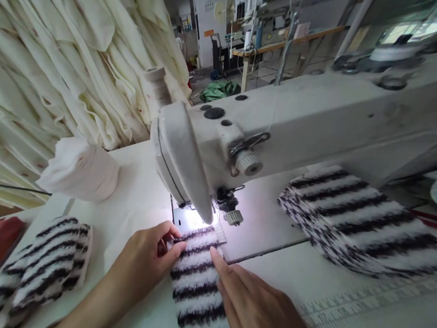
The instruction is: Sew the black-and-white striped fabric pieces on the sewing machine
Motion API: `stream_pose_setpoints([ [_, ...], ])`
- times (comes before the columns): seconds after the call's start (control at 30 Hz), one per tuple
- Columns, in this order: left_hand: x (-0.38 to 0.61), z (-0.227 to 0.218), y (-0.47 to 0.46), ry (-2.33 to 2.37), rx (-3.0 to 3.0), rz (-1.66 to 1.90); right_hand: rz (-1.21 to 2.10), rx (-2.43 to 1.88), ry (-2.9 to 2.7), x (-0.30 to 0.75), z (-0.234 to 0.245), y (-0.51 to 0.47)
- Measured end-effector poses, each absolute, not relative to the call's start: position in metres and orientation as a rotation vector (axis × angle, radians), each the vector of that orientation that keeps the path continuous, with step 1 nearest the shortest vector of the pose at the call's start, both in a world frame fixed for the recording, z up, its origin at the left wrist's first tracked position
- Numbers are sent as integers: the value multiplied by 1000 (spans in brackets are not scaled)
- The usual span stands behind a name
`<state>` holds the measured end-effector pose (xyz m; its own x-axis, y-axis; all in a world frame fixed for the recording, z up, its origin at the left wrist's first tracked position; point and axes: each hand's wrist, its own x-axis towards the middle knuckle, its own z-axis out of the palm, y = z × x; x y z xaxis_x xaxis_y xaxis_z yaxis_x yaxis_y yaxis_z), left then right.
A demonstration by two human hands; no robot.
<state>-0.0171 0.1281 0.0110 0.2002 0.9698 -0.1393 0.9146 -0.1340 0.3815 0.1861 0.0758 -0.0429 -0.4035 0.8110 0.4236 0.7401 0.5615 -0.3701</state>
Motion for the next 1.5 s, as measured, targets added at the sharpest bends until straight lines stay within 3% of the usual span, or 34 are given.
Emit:
stream_pose_setpoints([
  [0.2,-6,7,106,1498,2756,692,-240,-1202,-2266,193,-38,77],
  [0.33,6,-12,94,1115,2934,635,-362,-1183,-2315,185,-46,80],
  [0.6,-7,-22,108,1160,2867,572,-406,-1256,-2222,164,-47,89],
  [1.0,-7,-33,115,1227,2865,625,-285,-1266,-2150,159,-60,100],
  [1.27,-23,7,108,1240,2568,664,248,-1006,-2313,199,-36,113],
  [1.5,-27,0,106,1248,2401,475,177,-1001,-2350,193,-33,115],
])
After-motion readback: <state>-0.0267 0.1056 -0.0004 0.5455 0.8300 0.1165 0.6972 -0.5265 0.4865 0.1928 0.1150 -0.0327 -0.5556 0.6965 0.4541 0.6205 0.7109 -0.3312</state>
